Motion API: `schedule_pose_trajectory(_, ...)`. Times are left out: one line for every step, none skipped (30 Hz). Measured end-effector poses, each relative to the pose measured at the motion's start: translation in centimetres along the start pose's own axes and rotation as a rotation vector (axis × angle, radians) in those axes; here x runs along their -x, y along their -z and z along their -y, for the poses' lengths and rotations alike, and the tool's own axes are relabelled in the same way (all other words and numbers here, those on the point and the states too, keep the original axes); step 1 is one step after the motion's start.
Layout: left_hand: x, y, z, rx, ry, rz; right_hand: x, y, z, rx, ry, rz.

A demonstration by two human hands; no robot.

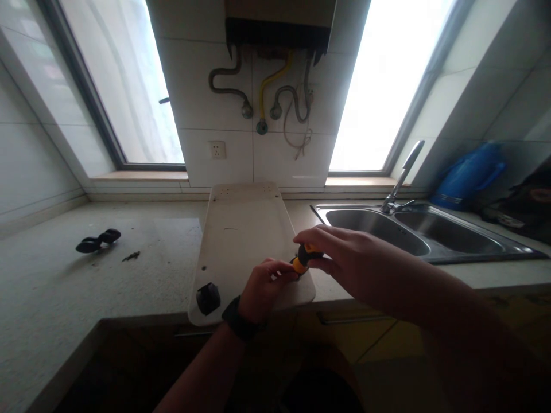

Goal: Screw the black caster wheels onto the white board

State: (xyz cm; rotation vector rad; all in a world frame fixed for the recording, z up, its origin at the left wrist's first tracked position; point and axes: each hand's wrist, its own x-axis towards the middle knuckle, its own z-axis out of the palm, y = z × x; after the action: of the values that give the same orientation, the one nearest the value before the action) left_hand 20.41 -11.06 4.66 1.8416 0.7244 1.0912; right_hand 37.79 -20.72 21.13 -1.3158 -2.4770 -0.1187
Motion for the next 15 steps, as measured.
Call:
schedule_pose_trajectory(0.0, 0.0, -0.1, -0.007, 0.004, 0.001, -0.1, -0.1, -0.2, 0.018, -0.004, -0.02)
schedule_pose_trajectory(0.0, 0.0, -0.2, -0.013, 0.007, 0.003, -0.1, -0.1, -0.2, 0.032, -0.003, -0.036)
schedule_pose_trajectory(0.0, 0.1, -0.2, -0.015, 0.008, 0.001, -0.2, -0.1, -0.3, 0.039, 0.001, -0.049)
schedule_pose_trajectory(0.0, 0.1, -0.3, -0.013, 0.009, -0.001, -0.2, 0.0, -0.2, 0.038, 0.01, -0.056)
schedule_pose_trajectory(0.0, 0.1, -0.3, -0.011, 0.009, 0.0, -0.2, 0.0, -0.1, 0.03, 0.02, -0.055)
schedule_pose_trajectory(0.0, 0.0, -0.3, -0.008, 0.008, 0.001, -0.1, 0.1, 0.0, 0.014, 0.034, -0.048)
schedule_pose_trajectory(0.0, 0.0, -0.3, -0.003, 0.007, 0.0, 0.0, 0.3, 0.2, -0.007, 0.051, -0.035)
schedule_pose_trajectory(0.0, 0.0, -0.2, 0.001, 0.006, -0.001, 0.0, 0.5, 0.4, -0.027, 0.069, -0.017)
schedule_pose_trajectory(0.0, -0.1, -0.1, 0.006, 0.005, -0.003, 0.1, 0.7, 0.6, -0.044, 0.089, 0.004)
schedule_pose_trajectory(0.0, -0.1, 0.1, 0.011, 0.006, -0.005, 0.1, 0.9, 0.7, -0.057, 0.106, 0.023)
schedule_pose_trajectory(0.0, -0.1, 0.2, 0.018, 0.01, -0.01, 0.1, 1.0, 0.8, -0.067, 0.122, 0.04)
schedule_pose_trajectory(0.0, -0.2, 0.3, 0.024, 0.014, -0.013, 0.0, 1.2, 0.9, -0.077, 0.139, 0.051)
schedule_pose_trajectory(0.0, -0.2, 0.4, 0.026, 0.019, -0.016, 0.0, 1.3, 0.9, -0.088, 0.152, 0.061)
schedule_pose_trajectory(0.0, -0.2, 0.5, 0.026, 0.02, -0.021, -0.1, 1.3, 0.9, -0.1, 0.165, 0.067)
schedule_pose_trajectory(0.0, -0.2, 0.5, 0.024, 0.018, -0.026, -0.2, 1.4, 0.8, -0.111, 0.172, 0.069)
